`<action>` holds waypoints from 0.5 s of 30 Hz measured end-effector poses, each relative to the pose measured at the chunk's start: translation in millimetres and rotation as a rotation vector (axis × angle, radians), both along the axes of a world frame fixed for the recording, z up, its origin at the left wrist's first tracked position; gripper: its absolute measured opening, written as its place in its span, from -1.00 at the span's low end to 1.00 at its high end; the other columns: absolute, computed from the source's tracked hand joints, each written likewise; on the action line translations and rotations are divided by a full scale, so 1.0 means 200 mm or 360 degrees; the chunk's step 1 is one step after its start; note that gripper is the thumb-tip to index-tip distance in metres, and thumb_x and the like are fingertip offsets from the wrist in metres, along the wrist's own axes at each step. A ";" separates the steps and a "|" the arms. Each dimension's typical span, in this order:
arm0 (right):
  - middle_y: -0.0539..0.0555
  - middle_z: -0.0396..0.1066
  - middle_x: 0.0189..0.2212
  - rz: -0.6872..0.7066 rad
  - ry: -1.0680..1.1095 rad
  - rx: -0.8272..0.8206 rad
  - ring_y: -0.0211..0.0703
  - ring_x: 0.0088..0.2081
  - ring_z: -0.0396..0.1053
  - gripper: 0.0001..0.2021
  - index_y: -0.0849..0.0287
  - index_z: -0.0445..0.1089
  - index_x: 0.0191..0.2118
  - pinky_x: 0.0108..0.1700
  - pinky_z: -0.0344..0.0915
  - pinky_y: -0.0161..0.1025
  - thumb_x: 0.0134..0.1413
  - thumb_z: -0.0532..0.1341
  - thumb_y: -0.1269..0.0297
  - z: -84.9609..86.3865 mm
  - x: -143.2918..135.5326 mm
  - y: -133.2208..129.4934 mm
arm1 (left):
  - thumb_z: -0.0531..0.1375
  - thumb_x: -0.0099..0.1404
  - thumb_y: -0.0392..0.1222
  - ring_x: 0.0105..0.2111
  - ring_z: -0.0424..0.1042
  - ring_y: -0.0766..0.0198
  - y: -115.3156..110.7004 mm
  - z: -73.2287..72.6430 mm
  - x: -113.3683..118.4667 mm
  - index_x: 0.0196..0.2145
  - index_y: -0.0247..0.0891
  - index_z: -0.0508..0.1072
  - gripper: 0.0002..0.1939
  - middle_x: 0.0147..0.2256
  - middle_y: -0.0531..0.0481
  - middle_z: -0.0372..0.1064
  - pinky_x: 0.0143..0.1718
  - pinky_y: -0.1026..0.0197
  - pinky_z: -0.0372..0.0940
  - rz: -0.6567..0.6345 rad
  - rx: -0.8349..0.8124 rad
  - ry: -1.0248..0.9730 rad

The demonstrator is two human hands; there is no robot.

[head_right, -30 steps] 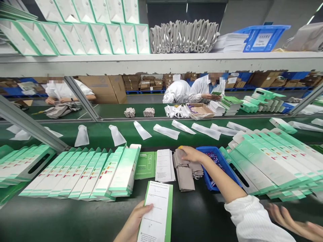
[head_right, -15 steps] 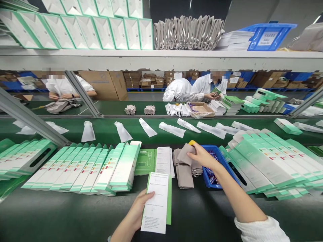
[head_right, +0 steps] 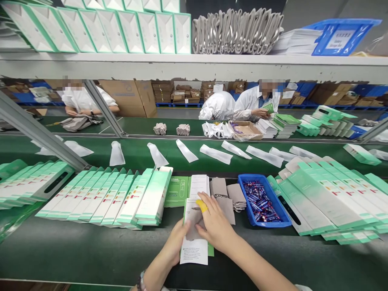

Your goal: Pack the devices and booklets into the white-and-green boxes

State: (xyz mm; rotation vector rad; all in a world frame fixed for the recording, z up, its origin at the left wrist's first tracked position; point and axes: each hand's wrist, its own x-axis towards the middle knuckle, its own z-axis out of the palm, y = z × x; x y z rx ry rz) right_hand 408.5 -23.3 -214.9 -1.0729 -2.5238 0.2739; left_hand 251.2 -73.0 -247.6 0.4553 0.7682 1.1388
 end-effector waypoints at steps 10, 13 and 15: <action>0.03 0.29 0.24 0.0606 -0.0323 -0.0529 -0.04 0.27 0.19 -0.43 -0.05 0.17 0.30 0.38 -0.12 0.06 0.20 0.21 0.06 0.30 -0.08 0.26 | 0.46 0.03 -0.07 -0.20 0.55 -0.02 -0.06 -0.08 -0.05 -0.03 -0.31 0.47 -0.43 -0.15 -0.22 0.56 -0.18 0.10 0.38 0.0154 -0.0102 -0.0007; 0.03 0.31 0.21 0.0120 -0.0327 -0.0490 -0.04 0.23 0.24 -0.54 -0.02 0.27 0.24 0.27 0.13 -0.14 0.26 0.15 0.05 0.34 -0.27 0.67 | 0.48 -0.07 0.05 -0.08 0.51 -0.18 -0.05 -0.10 -0.13 -0.03 -0.36 0.50 -0.32 -0.14 -0.29 0.56 -0.04 -0.03 0.34 0.0171 -0.0086 0.0026; 0.23 0.23 0.24 -0.0224 -0.0278 -0.0369 0.08 0.23 0.20 -0.55 0.20 0.24 0.24 0.26 0.11 0.02 0.31 0.11 0.16 0.34 -0.45 1.01 | 0.49 -0.14 0.12 -0.03 0.46 -0.28 -0.04 -0.10 -0.19 -0.07 -0.36 0.54 -0.27 -0.16 -0.30 0.56 0.04 -0.12 0.30 0.0155 -0.0058 0.0124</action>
